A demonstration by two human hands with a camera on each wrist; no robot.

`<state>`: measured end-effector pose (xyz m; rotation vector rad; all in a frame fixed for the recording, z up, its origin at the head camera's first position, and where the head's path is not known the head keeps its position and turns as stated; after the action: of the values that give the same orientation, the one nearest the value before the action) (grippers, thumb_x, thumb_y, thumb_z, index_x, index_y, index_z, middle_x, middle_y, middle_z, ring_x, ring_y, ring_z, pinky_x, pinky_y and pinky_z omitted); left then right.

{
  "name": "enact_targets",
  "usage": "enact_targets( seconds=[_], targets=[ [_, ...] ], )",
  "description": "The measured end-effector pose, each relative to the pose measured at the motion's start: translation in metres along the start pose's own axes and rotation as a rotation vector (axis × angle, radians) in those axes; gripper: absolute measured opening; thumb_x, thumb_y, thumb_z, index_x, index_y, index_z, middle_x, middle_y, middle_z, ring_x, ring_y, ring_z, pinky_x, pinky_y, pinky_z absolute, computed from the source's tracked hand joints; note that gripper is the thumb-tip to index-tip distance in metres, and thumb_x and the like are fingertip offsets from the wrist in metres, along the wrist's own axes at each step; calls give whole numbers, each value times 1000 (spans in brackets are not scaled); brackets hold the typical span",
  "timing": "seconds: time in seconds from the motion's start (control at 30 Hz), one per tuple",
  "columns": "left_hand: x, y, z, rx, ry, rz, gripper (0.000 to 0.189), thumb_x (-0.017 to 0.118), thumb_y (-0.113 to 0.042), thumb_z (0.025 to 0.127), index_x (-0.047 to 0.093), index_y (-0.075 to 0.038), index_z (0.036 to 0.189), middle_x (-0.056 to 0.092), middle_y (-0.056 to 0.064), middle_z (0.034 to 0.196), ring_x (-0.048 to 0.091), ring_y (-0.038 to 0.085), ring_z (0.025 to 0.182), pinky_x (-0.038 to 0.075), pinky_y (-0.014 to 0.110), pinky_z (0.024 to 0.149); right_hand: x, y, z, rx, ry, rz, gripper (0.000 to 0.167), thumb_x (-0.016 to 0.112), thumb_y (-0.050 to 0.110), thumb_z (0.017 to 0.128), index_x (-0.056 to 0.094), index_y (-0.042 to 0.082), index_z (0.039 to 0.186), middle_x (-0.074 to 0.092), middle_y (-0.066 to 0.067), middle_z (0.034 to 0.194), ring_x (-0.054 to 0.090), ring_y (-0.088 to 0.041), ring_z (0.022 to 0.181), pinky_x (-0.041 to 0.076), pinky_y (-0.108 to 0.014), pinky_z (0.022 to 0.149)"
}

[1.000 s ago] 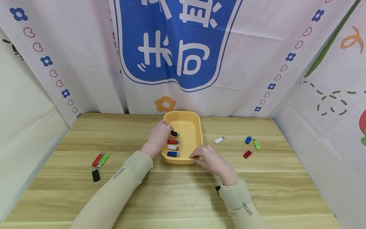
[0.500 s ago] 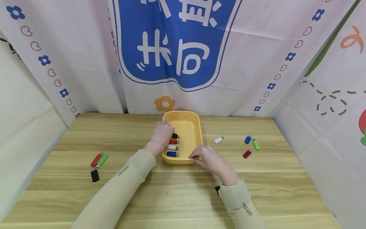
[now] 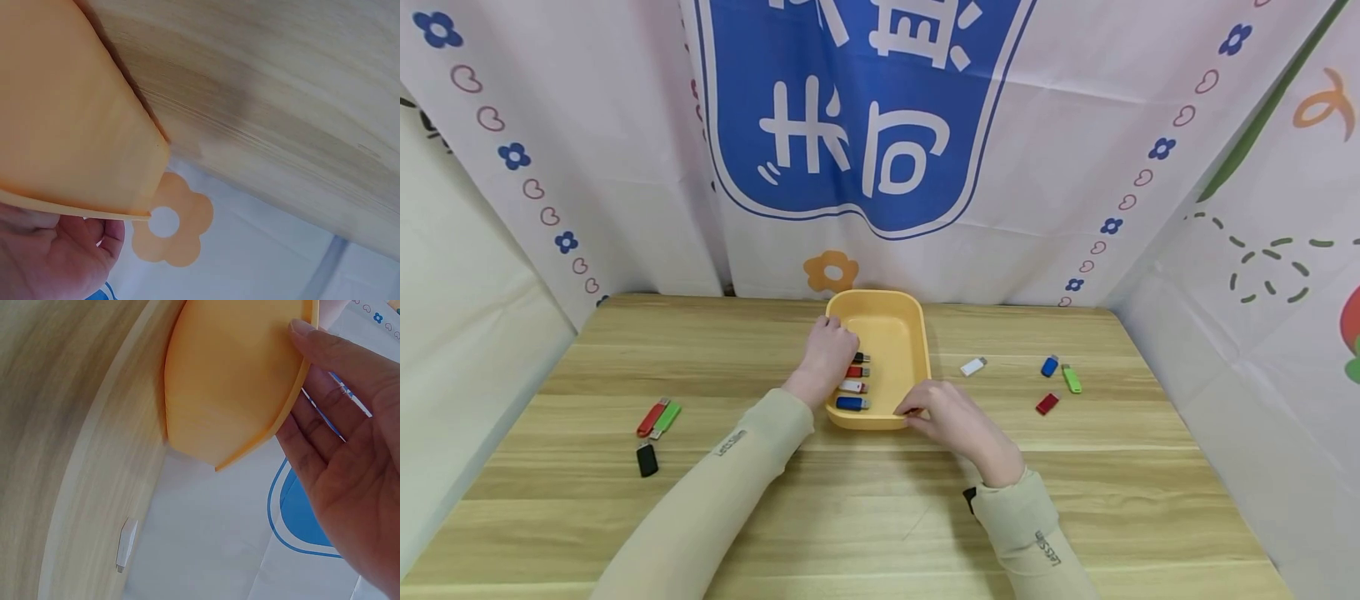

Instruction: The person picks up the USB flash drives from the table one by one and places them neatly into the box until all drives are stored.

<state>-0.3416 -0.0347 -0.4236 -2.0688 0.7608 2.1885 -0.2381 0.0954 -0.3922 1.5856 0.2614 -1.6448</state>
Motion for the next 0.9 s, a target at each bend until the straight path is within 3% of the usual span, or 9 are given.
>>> enact_targets(
  seconds=[0.9],
  targets=[
    [0, -3, -1, 2, 28, 37, 16, 66, -12, 95, 73, -15, 109, 73, 3, 105, 59, 22, 100, 43, 41, 98, -2, 2, 0, -14, -15, 2, 11, 76, 6, 86, 80, 11, 95, 78, -1, 95, 72, -17, 91, 58, -30, 81]
  ],
)
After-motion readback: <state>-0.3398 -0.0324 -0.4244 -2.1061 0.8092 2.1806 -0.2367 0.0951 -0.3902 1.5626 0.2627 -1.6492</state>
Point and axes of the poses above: each hand's wrist, its own z-axis towards the middle knuckle, its own x-axis out of the palm, y = z × x, the point moved 8 cm from there along z, towards the middle knuckle
